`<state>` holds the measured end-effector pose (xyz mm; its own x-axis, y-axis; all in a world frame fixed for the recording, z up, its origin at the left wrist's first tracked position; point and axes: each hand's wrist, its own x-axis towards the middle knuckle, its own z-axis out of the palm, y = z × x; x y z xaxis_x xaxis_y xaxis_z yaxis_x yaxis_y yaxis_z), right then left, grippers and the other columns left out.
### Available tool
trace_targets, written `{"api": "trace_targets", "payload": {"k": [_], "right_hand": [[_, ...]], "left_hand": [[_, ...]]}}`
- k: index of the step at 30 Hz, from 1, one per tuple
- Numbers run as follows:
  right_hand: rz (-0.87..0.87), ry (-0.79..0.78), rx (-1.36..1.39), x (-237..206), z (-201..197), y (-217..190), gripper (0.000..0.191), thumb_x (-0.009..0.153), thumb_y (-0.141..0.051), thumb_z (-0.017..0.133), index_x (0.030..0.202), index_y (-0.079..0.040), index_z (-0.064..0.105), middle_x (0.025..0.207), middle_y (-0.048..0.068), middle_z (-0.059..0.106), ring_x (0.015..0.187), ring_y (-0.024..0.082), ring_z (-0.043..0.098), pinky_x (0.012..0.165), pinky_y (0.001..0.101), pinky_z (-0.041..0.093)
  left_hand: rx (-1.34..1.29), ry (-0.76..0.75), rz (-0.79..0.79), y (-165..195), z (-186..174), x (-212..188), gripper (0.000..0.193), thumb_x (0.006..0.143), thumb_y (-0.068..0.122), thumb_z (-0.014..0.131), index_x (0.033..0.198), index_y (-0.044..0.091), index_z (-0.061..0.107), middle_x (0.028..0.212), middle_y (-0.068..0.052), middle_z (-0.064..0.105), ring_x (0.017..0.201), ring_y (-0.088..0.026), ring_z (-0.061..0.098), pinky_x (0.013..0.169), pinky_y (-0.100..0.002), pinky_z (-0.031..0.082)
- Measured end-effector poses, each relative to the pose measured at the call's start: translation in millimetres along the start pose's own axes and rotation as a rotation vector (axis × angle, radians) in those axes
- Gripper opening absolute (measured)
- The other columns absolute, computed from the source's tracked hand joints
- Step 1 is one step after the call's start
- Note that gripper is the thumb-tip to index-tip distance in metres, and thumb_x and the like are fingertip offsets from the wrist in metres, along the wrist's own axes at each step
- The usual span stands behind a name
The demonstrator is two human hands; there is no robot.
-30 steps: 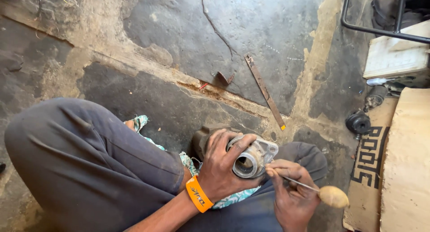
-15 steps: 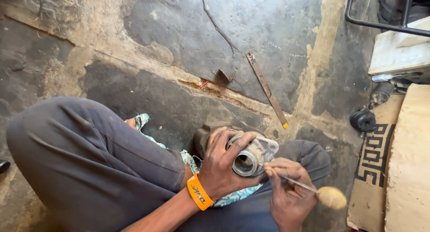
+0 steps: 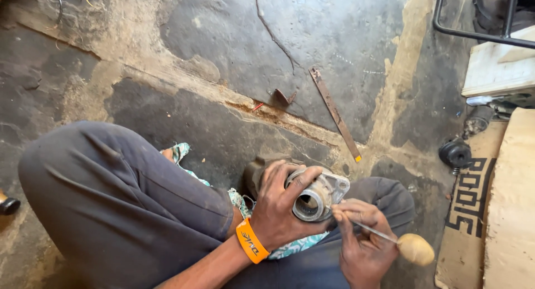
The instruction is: The person sits on the floor and uses a wooden mallet and a metal punch to tap a cylindrical metal part. They repeatedly reposition the punch and strike it to adjust or remove a component within the part.
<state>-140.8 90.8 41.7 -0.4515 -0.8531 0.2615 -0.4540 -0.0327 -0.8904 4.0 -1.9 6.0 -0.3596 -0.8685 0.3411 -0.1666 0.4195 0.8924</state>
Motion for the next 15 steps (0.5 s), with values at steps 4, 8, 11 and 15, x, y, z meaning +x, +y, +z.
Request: {"api": "trace_targets", "payload": {"k": [4, 8, 11, 15], "right_hand": [[0.068, 0.067, -0.075, 2.1, 1.8, -2.2, 0.013, 0.093, 0.012, 0.069, 0.097, 0.005, 0.059, 0.104, 0.020, 0.073, 0.092, 0.015, 0.070, 0.084, 0.0244, 0.056], [0.046, 0.040, -0.012, 3.5, 3.0, -3.9, 0.012, 0.094, 0.012, 0.068, 0.097, 0.004, 0.059, 0.104, 0.018, 0.072, 0.094, 0.015, 0.071, 0.088, 0.0264, 0.059], [0.066, 0.038, -0.082, 3.2, 1.3, -7.2, 0.011, 0.094, 0.013, 0.068, 0.097, 0.005, 0.060, 0.104, 0.020, 0.072, 0.094, 0.015, 0.070, 0.088, 0.0265, 0.057], [-0.023, -0.023, -0.053, 1.7, 0.7, -8.3, 0.013, 0.092, 0.013, 0.068, 0.096, 0.005, 0.059, 0.104, 0.020, 0.072, 0.102, 0.018, 0.071, 0.093, 0.0280, 0.058]], "left_hand": [[-0.001, -0.028, -0.005, 0.3, 0.1, -1.7, 0.089, 0.068, 0.040, 0.093, 0.144, 0.014, 0.055, 0.121, -0.015, 0.060, 0.122, -0.038, 0.057, 0.116, -0.057, 0.038], [0.002, -0.039, -0.014, -0.1, -1.0, -1.5, 0.091, 0.066, 0.041, 0.093, 0.144, 0.014, 0.055, 0.119, -0.016, 0.060, 0.121, -0.039, 0.057, 0.116, -0.058, 0.037], [0.002, -0.032, -0.003, 0.9, -1.0, -1.0, 0.090, 0.068, 0.040, 0.093, 0.145, 0.013, 0.055, 0.121, -0.015, 0.060, 0.121, -0.038, 0.057, 0.114, -0.056, 0.039], [-0.002, -0.027, -0.001, 0.2, -1.5, 0.5, 0.089, 0.067, 0.041, 0.093, 0.143, 0.015, 0.055, 0.120, -0.014, 0.061, 0.120, -0.036, 0.059, 0.116, -0.056, 0.039]]}}
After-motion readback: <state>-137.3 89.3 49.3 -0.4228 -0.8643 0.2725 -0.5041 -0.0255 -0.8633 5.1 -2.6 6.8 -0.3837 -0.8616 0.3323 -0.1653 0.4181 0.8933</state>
